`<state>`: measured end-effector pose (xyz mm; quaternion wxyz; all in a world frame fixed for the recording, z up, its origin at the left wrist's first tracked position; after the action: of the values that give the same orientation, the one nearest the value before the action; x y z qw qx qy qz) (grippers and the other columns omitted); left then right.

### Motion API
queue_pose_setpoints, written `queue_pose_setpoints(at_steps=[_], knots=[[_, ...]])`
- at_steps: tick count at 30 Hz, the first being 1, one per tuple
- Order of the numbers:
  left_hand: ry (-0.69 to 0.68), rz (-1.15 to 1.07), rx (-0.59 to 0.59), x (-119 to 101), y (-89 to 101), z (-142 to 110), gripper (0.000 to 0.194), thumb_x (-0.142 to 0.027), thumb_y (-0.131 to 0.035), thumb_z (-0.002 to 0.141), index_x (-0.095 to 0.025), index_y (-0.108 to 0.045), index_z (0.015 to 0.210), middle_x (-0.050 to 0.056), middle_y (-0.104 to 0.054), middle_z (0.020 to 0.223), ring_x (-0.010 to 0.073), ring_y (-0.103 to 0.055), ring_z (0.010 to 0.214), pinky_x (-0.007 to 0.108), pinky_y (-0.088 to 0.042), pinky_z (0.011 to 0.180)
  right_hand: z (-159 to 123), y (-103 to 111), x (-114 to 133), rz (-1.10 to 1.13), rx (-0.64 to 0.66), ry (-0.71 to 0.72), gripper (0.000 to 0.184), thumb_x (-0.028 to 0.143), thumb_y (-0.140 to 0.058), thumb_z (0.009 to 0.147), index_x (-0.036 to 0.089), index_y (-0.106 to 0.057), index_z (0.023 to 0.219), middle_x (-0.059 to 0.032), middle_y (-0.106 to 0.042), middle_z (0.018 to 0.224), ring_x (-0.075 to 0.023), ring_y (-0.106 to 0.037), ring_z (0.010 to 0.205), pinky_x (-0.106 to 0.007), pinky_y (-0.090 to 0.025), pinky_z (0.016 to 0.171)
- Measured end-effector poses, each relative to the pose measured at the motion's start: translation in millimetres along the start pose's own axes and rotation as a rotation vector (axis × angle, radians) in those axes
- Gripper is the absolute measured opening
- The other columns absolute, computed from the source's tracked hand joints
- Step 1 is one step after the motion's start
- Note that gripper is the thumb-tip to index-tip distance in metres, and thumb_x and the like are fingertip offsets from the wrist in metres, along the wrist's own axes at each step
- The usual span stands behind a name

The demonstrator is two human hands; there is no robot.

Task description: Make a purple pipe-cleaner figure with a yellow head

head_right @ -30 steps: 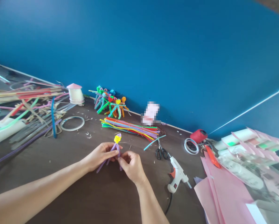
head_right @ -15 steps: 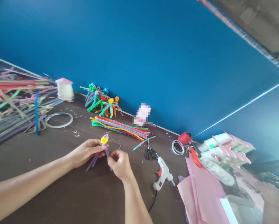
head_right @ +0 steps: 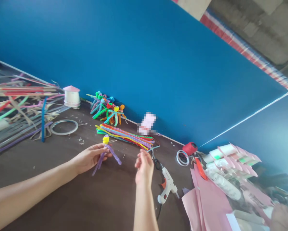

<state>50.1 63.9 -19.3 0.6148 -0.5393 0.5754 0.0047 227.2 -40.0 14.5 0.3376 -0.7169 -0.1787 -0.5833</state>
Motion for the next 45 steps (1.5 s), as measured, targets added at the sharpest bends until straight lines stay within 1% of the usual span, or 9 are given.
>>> queue_pose_setpoints(at_steps=[4, 8, 13, 20, 30, 33, 37, 42, 45], knots=[[0.024, 0.005, 0.028, 2.6, -3.1, -0.3, 0.02, -0.013, -0.064, 0.069, -0.013, -0.06, 0.088, 0.006, -0.065, 0.083, 0.013, -0.063, 0.074, 0.018, -0.05, 0.062, 12.7, 31.2, 26.8, 0.072, -0.127, -0.037, 0.025, 0.029, -0.064, 0.062, 0.019, -0.06, 0.085, 0.0019, -0.058, 0.071, -0.0066, -0.051, 0.052, -0.019, -0.04, 0.045], [0.03, 0.023, 0.024, 3.4, -3.0, 0.2, 0.02, -0.014, -0.065, 0.068, -0.014, -0.06, 0.087, 0.006, -0.064, 0.084, 0.0134, -0.062, 0.075, 0.018, -0.049, 0.063, 33.5, 37.9, 56.6, -0.503, -0.072, 0.161, 0.029, 0.035, -0.054, 0.068, 0.018, -0.061, 0.09, -0.0022, -0.063, 0.078, -0.0105, -0.056, 0.06, -0.021, -0.044, 0.05], [0.048, 0.065, 0.044, 3.7, -6.9, -2.2, 0.019, -0.015, -0.066, 0.067, -0.014, -0.06, 0.085, 0.005, -0.063, 0.083, 0.0132, -0.061, 0.075, 0.018, -0.049, 0.063, 66.3, 41.3, 44.4, -0.811, -0.067, 0.19, 0.02, 0.028, -0.056, 0.063, 0.015, -0.066, 0.075, -0.0009, -0.061, 0.059, -0.0142, -0.055, 0.053, -0.023, -0.042, 0.047], [0.065, 0.043, 0.022, 5.2, -9.1, -1.6, 0.02, -0.015, -0.067, 0.066, -0.014, -0.06, 0.086, 0.005, -0.063, 0.084, 0.0126, -0.06, 0.07, 0.02, -0.049, 0.062, 76.7, 33.8, 31.9, -1.096, -0.103, 0.33, 0.021, 0.015, -0.052, 0.062, 0.019, -0.064, 0.078, -0.0026, -0.062, 0.074, -0.0187, -0.058, 0.072, -0.031, -0.043, 0.07], [0.069, 0.046, 0.011, 7.6, -7.0, 2.5, 0.019, -0.022, -0.067, 0.066, -0.014, -0.064, 0.082, 0.006, -0.063, 0.081, 0.0138, -0.059, 0.071, 0.02, -0.048, 0.06, 70.6, 38.9, 47.8, -1.145, -0.022, 0.371, 0.016, 0.029, -0.053, 0.068, 0.02, -0.065, 0.072, -0.002, -0.065, 0.068, -0.0181, -0.061, 0.066, -0.029, -0.045, 0.066], [-0.012, 0.157, -0.01, 3.1, -5.6, 3.4, 0.023, -0.031, -0.064, 0.068, -0.016, -0.063, 0.086, 0.006, -0.063, 0.088, 0.0161, -0.059, 0.078, 0.023, -0.048, 0.064, 73.0, 48.9, 48.0, -1.082, -0.005, 0.306, 0.025, 0.036, -0.048, 0.072, 0.017, -0.064, 0.078, -0.0004, -0.063, 0.057, -0.0159, -0.061, 0.051, -0.024, -0.045, 0.049], [-0.227, 0.496, -0.023, -16.3, -17.8, -2.2, 0.033, -0.041, -0.058, 0.071, -0.016, -0.063, 0.093, 0.007, -0.063, 0.096, 0.0214, -0.055, 0.094, 0.03, -0.044, 0.081, 74.8, 51.1, 47.6, -1.031, 0.003, 0.279, 0.025, 0.038, -0.049, 0.071, 0.018, -0.063, 0.078, -0.0009, -0.065, 0.06, -0.0165, -0.063, 0.055, -0.022, -0.044, 0.046], [-0.579, 1.048, 0.21, -43.4, -71.1, 2.0, 0.029, -0.04, -0.049, 0.077, -0.017, -0.065, 0.086, 0.01, -0.06, 0.107, 0.0238, -0.05, 0.104, 0.034, -0.037, 0.091, 72.2, 46.1, 46.1, -0.999, 0.026, 0.266, 0.024, 0.037, -0.05, 0.069, 0.018, -0.063, 0.076, -0.0001, -0.065, 0.059, -0.0157, -0.063, 0.053, -0.022, -0.044, 0.047], [-0.679, 1.29, 0.314, -48.6, -88.4, 29.3, 0.024, -0.037, -0.055, 0.073, -0.018, -0.067, 0.082, 0.009, -0.049, 0.124, 0.0278, -0.033, 0.121, 0.04, -0.024, 0.1, 69.5, 45.7, 47.1, -0.975, 0.038, 0.264, 0.023, 0.036, -0.05, 0.068, 0.018, -0.064, 0.073, 0.0006, -0.064, 0.057, -0.0149, -0.062, 0.05, -0.021, -0.044, 0.046]])
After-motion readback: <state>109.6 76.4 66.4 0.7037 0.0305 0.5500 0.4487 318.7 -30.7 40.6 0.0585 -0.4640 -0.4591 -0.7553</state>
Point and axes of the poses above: each hand's wrist, its own z-axis towards the middle knuckle, its own y-axis out of the back of the hand, x = y × z, the point moved 8 cm from there along z, towards the middle knuckle
